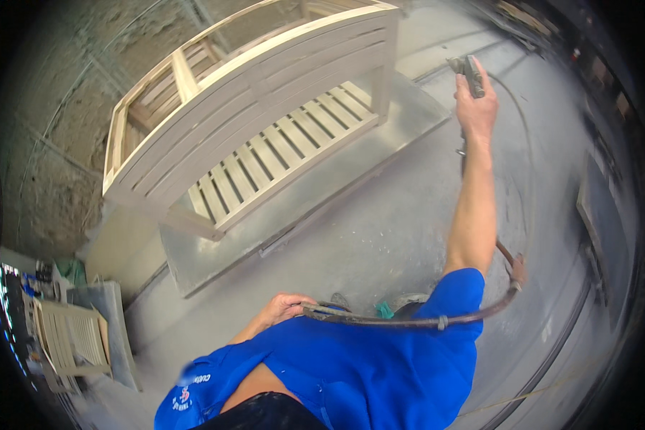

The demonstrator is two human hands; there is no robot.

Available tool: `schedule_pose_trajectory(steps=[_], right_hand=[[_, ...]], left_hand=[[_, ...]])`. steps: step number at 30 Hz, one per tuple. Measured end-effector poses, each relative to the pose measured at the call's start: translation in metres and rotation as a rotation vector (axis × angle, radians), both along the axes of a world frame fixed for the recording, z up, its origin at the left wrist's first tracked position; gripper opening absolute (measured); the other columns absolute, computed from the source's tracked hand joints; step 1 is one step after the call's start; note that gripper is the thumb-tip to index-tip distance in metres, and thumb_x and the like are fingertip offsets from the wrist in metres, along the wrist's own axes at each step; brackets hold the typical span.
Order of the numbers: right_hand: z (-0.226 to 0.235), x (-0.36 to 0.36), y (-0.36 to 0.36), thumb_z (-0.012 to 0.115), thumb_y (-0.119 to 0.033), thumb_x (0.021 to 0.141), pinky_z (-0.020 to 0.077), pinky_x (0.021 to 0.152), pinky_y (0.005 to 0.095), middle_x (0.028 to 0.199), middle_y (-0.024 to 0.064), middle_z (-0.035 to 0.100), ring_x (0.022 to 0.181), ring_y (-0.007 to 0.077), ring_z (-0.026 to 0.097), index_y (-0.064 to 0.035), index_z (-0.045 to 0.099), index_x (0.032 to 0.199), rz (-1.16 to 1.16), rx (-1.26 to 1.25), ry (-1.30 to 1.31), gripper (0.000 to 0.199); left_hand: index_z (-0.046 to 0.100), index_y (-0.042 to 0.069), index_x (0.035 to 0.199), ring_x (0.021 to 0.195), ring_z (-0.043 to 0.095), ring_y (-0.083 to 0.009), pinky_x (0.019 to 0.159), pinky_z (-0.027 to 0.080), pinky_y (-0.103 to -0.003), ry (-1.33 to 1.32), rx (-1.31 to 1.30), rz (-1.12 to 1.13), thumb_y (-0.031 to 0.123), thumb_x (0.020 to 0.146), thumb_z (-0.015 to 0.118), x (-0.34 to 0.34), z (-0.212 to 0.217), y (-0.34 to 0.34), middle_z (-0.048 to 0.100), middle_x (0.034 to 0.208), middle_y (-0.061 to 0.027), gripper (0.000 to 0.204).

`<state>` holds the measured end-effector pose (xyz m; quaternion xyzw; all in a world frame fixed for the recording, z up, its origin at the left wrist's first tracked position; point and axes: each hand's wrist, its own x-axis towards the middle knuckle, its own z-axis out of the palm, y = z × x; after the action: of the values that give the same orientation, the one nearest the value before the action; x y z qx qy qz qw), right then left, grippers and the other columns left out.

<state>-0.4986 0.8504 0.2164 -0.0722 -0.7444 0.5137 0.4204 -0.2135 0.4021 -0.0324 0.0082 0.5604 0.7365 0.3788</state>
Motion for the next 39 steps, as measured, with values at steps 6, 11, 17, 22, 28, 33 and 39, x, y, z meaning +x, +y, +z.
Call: schedule_pose_trajectory(steps=[6,11,17,22,28,33,39], right_hand=[[0.050,0.051,-0.081,0.070,-0.012,0.096,0.0449,0.059,0.0234,0.093,0.0001,0.068,0.072,0.0057,0.055,-0.0143,0.063,0.143,0.292,0.132,-0.062,0.048],[0.057,0.100,-0.165,0.067,-0.008,0.097,0.0410,0.050,0.0201,0.096,0.0009,0.067,0.070,0.0042,0.056,-0.0103,0.059,0.146,0.569,0.116,-0.079,0.049],[0.036,0.142,-0.270,0.068,-0.006,0.097,0.0449,0.048,0.0194,0.101,0.0044,0.070,0.070,0.0053,0.060,-0.0086,0.058,0.146,0.879,0.101,-0.048,0.050],[0.027,0.184,-0.350,0.069,-0.007,0.096,0.0449,0.047,0.0196,0.096,0.0043,0.069,0.068,0.0058,0.061,-0.0062,0.059,0.144,1.075,-0.027,-0.108,0.049],[-0.004,0.236,-0.421,0.062,-0.012,0.100,0.0467,0.045,0.0237,0.091,0.0104,0.065,0.074,0.0155,0.064,-0.0045,0.043,0.153,1.097,-0.453,-0.076,0.057],[-0.086,0.248,-0.475,0.063,-0.015,0.101,0.0465,0.044,0.0264,0.090,0.0087,0.065,0.073,0.0155,0.064,-0.0075,0.049,0.146,0.903,-0.600,-0.240,0.049],[-0.201,0.260,-0.529,0.065,-0.016,0.099,0.0465,0.045,0.0286,0.087,0.0072,0.065,0.071,0.0160,0.064,-0.0076,0.056,0.129,0.746,-0.672,-0.395,0.032]], left_hand=[[0.071,0.000,0.121,0.098,0.073,-0.0217,0.085,0.057,-0.035,0.554,-0.200,-0.179,0.011,0.095,0.073,-0.006,-0.006,0.010,0.077,0.104,-0.0133,0.029],[0.073,0.008,0.123,0.094,0.074,-0.0166,0.080,0.056,-0.032,0.633,-0.216,-0.142,0.010,0.092,0.076,0.005,-0.005,0.000,0.079,0.100,-0.0077,0.031],[0.073,0.007,0.122,0.094,0.073,-0.0162,0.082,0.057,-0.032,0.569,-0.101,-0.039,0.008,0.093,0.075,0.035,-0.010,-0.032,0.078,0.102,-0.0084,0.029],[0.072,0.005,0.121,0.093,0.072,-0.0161,0.084,0.057,-0.032,0.518,-0.014,0.075,0.004,0.094,0.074,0.076,-0.024,-0.079,0.077,0.104,-0.0103,0.028],[0.073,0.006,0.119,0.092,0.072,-0.0151,0.083,0.057,-0.031,0.559,-0.104,0.217,0.001,0.094,0.070,0.140,-0.016,-0.153,0.077,0.101,-0.0090,0.026],[0.075,0.007,0.117,0.105,0.072,-0.0200,0.094,0.056,-0.033,0.472,-0.216,0.264,0.002,0.096,0.068,0.197,-0.006,-0.211,0.076,0.113,-0.0094,0.023],[0.075,0.009,0.115,0.109,0.072,-0.0261,0.096,0.057,-0.036,0.598,-0.340,0.348,-0.001,0.089,0.072,0.263,-0.001,-0.281,0.075,0.118,-0.0108,0.028]])
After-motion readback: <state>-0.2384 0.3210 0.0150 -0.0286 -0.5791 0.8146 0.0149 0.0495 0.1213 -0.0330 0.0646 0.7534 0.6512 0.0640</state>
